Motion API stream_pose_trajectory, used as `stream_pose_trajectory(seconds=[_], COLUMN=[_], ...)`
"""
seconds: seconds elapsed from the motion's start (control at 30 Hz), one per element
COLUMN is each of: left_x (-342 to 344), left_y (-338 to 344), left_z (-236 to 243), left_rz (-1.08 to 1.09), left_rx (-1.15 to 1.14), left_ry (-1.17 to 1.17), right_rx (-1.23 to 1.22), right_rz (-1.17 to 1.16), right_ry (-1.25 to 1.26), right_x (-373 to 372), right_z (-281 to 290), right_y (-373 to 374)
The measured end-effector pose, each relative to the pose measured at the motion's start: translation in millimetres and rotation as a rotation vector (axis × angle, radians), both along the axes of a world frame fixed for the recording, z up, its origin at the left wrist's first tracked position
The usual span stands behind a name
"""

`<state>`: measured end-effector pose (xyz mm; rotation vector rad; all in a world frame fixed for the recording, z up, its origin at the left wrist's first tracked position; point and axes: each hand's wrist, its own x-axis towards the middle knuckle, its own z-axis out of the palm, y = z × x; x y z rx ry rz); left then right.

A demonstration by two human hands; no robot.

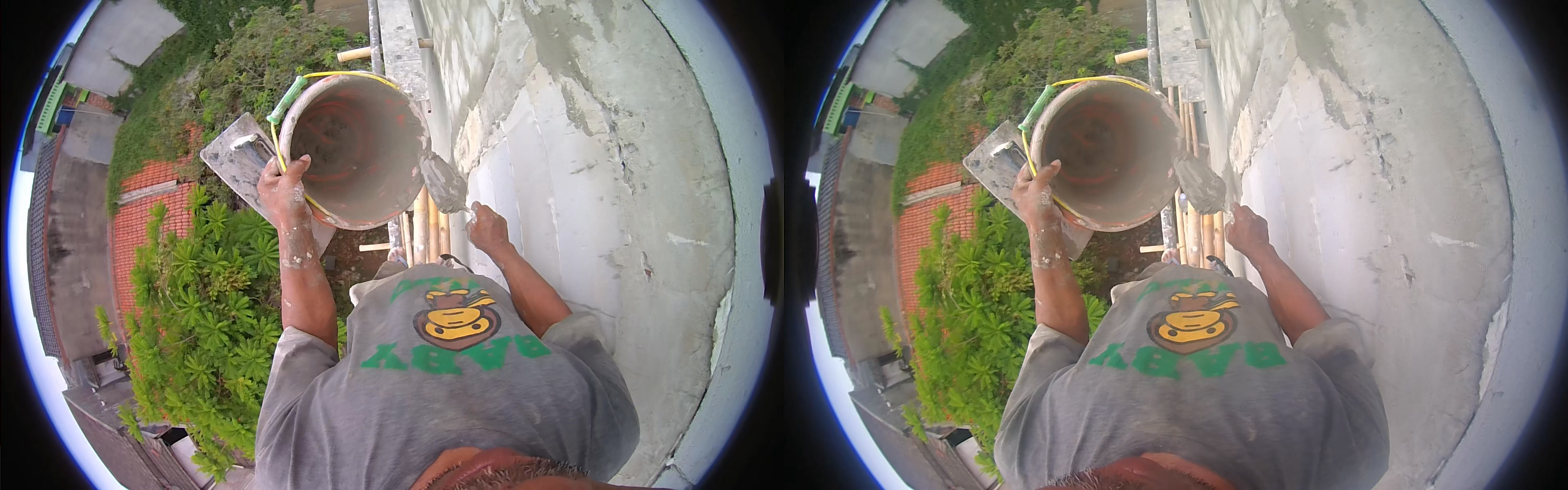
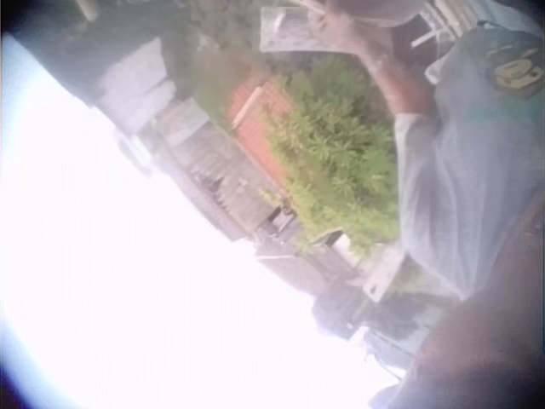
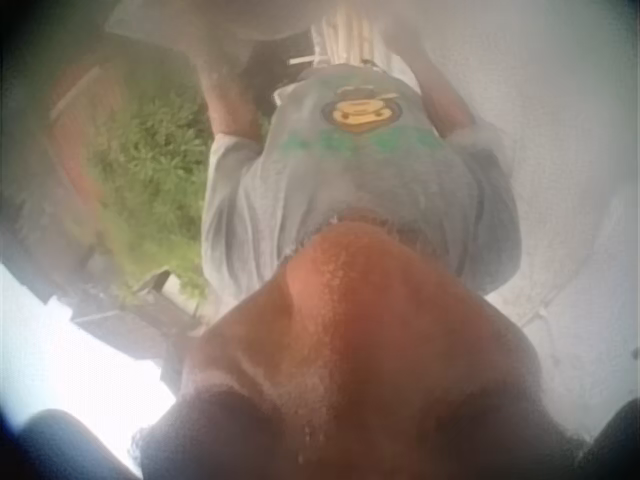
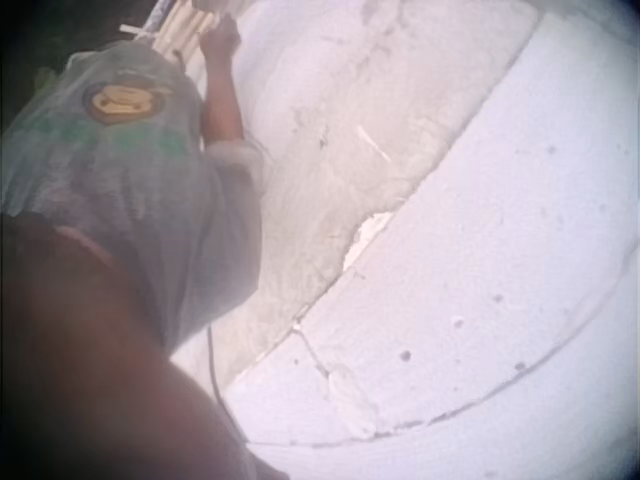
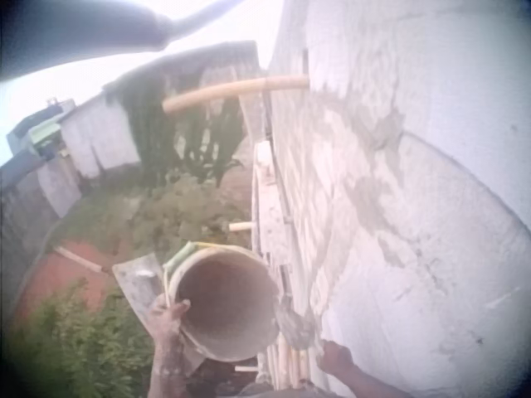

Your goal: The person scoops wet plaster from a bucket with a trowel and applies it to a vertical wall surface. They repeatedly smooth and spread the plaster across the wall using the trowel, working on different sections as the clip progresses.

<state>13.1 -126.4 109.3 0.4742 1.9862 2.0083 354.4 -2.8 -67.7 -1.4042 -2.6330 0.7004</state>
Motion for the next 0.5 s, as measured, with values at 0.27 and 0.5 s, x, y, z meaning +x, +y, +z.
stream_pose_trajectory(seconds=[0.27,0.5], left_x=[-5,-8], left_y=[-3,-7], left_z=[-4,-4], left_rz=[0.096,0.094], left_rx=[0.136,0.156], left_ry=[-0.065,0.013], right_rx=[-0.114,-1.225], right_rz=[-0.109,0.006], right_ry=[-0.007,0.903], right_x=[25,-3], right_z=[4,131], right_y=[18,28])
